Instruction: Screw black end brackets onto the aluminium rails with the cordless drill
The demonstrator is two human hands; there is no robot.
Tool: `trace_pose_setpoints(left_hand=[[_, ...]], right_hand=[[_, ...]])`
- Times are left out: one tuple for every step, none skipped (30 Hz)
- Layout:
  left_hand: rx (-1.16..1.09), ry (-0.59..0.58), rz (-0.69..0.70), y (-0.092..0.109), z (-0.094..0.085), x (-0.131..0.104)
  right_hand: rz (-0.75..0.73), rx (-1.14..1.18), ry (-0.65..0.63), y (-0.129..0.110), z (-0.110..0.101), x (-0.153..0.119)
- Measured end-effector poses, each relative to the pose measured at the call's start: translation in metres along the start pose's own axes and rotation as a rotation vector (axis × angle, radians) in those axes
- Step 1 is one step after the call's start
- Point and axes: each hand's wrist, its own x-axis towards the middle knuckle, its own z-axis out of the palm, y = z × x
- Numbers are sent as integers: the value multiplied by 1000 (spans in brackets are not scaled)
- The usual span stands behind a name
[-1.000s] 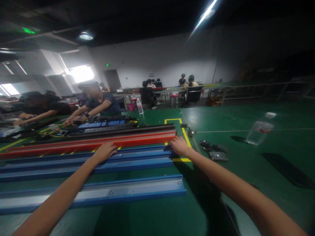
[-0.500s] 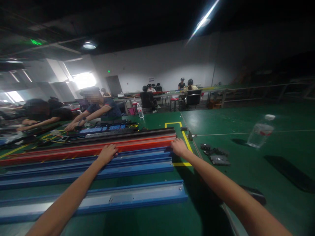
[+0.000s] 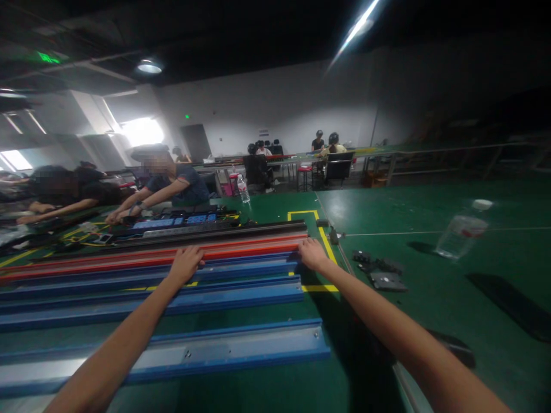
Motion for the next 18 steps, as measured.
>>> trace_pose_setpoints(left_hand=[[8,5,-6,0,0,1],[16,10,-12,1,1,3],[22,15,-18,1,1,4],[28,20,-23,1,0,5],[32,24,-28,2,0,5],[36,27,-33,2,0,6],[39,30,-41,2,0,5],[42,32,-51,2,0,5],[46,33,-63,2,1,5],[48,33,-75,2,1,4],[50,33,-86,2,1,4],[50,32,-95,3,2,4],[49,31,-101,3,2,4],[48,29,-105,4,2,5],[45,27,-107,4,2,5],[43,24,-107,4,2,6],[42,22,-107,4,2,7],[43,20,-107,4,1,7]], right_hand=[[2,-2,1,0,0,1],[4,-4,3,1,0,2],[5,-8,6,1,0,3],[4,-11,11,2,0,4],[-2,-15,15,2,0,5],[-12,-17,17,2,-1,6],[-26,-18,18,3,-1,7],[-41,-19,17,4,-1,8],[-58,-17,16,5,-2,8],[-73,-15,15,6,-3,9],[-87,-12,14,7,-4,10],[-99,-9,14,8,-4,10],[-109,-6,14,9,-5,11],[-115,-3,12,10,-6,11],[-116,0,10,11,-8,11],[-110,1,7,11,-9,11],[-100,3,4,11,-10,11],[-87,7,2,10,-11,11]])
